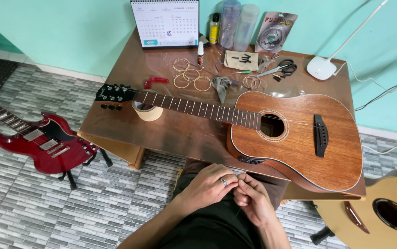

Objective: The person is restringing an acoustic guitar by threading strings through the bridge and tuning pegs.

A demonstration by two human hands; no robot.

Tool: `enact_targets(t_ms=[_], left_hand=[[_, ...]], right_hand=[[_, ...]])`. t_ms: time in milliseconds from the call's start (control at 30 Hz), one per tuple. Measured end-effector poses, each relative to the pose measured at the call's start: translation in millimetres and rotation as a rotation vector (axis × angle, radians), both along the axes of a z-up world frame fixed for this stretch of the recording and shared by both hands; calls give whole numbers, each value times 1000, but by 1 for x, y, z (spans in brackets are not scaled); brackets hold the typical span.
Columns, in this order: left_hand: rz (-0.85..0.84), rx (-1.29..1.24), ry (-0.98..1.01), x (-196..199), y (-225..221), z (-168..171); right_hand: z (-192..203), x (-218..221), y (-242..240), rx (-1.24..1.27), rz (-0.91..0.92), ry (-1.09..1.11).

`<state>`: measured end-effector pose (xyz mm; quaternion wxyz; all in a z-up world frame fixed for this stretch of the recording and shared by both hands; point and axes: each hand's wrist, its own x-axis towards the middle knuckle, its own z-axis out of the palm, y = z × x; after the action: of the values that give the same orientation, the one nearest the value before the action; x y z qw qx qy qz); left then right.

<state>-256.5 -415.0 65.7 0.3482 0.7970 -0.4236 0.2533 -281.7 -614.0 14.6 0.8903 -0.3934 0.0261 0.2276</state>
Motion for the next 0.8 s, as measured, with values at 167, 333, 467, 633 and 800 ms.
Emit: enact_targets(t_ms=[167, 333, 467, 633, 800], left_hand=[[-1, -4, 121, -4, -2, -4], [44, -1, 57, -2, -9, -20], [13, -29, 130, -8, -12, -27], [-21, -179, 299, -17, -19, -12], [-14, -443, 899, -18, -24, -17]], right_hand=[[0, 6, -8, -186, -15, -35], [-16, 8, -8, -214, -111, 50], [-38, 10, -17, -111, -77, 116], [-36, 8, -13, -79, -130, 133], [-26, 0, 1, -201, -382, -122]])
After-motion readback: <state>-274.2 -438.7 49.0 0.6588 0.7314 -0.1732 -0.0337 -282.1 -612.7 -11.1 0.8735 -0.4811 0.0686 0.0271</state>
